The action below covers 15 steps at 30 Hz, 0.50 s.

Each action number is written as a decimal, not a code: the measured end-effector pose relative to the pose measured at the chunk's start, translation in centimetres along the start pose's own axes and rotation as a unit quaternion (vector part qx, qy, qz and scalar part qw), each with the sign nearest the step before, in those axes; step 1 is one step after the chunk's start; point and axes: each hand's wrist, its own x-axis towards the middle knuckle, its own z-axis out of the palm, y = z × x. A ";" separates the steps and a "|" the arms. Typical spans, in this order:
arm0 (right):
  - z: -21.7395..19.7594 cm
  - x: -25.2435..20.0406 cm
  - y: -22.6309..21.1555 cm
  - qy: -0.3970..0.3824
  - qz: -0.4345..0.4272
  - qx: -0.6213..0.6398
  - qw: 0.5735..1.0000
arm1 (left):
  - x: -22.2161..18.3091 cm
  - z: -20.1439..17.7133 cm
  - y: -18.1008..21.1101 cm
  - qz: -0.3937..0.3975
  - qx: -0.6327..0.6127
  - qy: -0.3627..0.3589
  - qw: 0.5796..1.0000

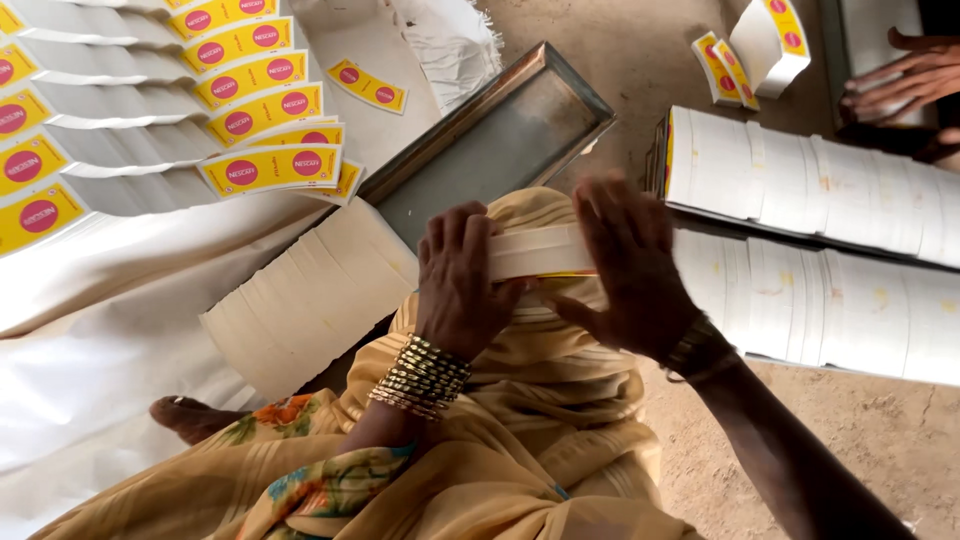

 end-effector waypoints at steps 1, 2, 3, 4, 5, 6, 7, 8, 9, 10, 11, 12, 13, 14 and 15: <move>0.4 0.0 0.1 0.001 0.005 0.004 1.000 | -0.1 0.0 0.2 0.000 0.003 -0.006 1.000; 0.8 0.0 0.2 -0.045 0.038 -0.027 0.998 | 0.0 -0.1 0.4 0.031 0.053 -0.015 0.998; 1.1 0.1 0.3 -0.091 0.071 -0.057 0.992 | 0.0 -0.2 0.7 0.063 0.102 -0.024 0.992; 1.1 0.2 0.1 -0.087 0.074 -0.052 0.992 | -0.3 -0.2 0.7 0.065 0.107 -0.028 0.992; 1.0 0.3 0.0 -0.093 0.061 -0.064 0.992 | -0.7 -0.2 0.8 0.085 0.128 -0.032 0.988; 0.6 0.6 0.3 -0.097 0.047 -0.082 0.991 | -0.6 0.1 0.9 0.108 0.145 -0.031 0.983; 0.5 1.0 0.3 -0.092 0.049 -0.084 0.991 | -0.8 -0.1 0.8 0.114 0.147 -0.031 0.982; 0.3 1.0 0.4 -0.095 0.019 -0.091 0.991 | -1.0 0.1 0.7 0.094 0.141 -0.058 0.984; 0.2 1.1 0.6 -0.099 -0.011 -0.098 0.990 | -1.2 0.3 0.6 0.075 0.136 -0.086 0.984; -0.2 1.1 0.8 -0.099 -0.008 -0.098 0.990 | -1.4 0.8 0.6 0.076 0.135 -0.088 0.984; -0.4 1.2 0.8 -0.120 -0.022 -0.082 0.989 | -1.7 1.2 0.4 0.086 0.161 -0.057 0.982; -0.4 1.8 0.7 -0.139 -0.041 -0.064 0.987 | -2.0 1.3 0.1 0.093 0.191 -0.022 0.977; -0.3 1.4 0.6 -0.137 -0.045 -0.061 0.988 | -2.4 1.8 0.2 0.091 0.195 -0.020 0.976; -0.2 1.2 0.7 -0.154 -0.032 -0.057 0.986 | -2.7 2.3 0.3 0.085 0.221 -0.031 0.971; -0.1 1.2 0.7 -0.170 -0.020 -0.053 0.984 | -2.9 2.8 0.4 0.079 0.247 -0.042 0.965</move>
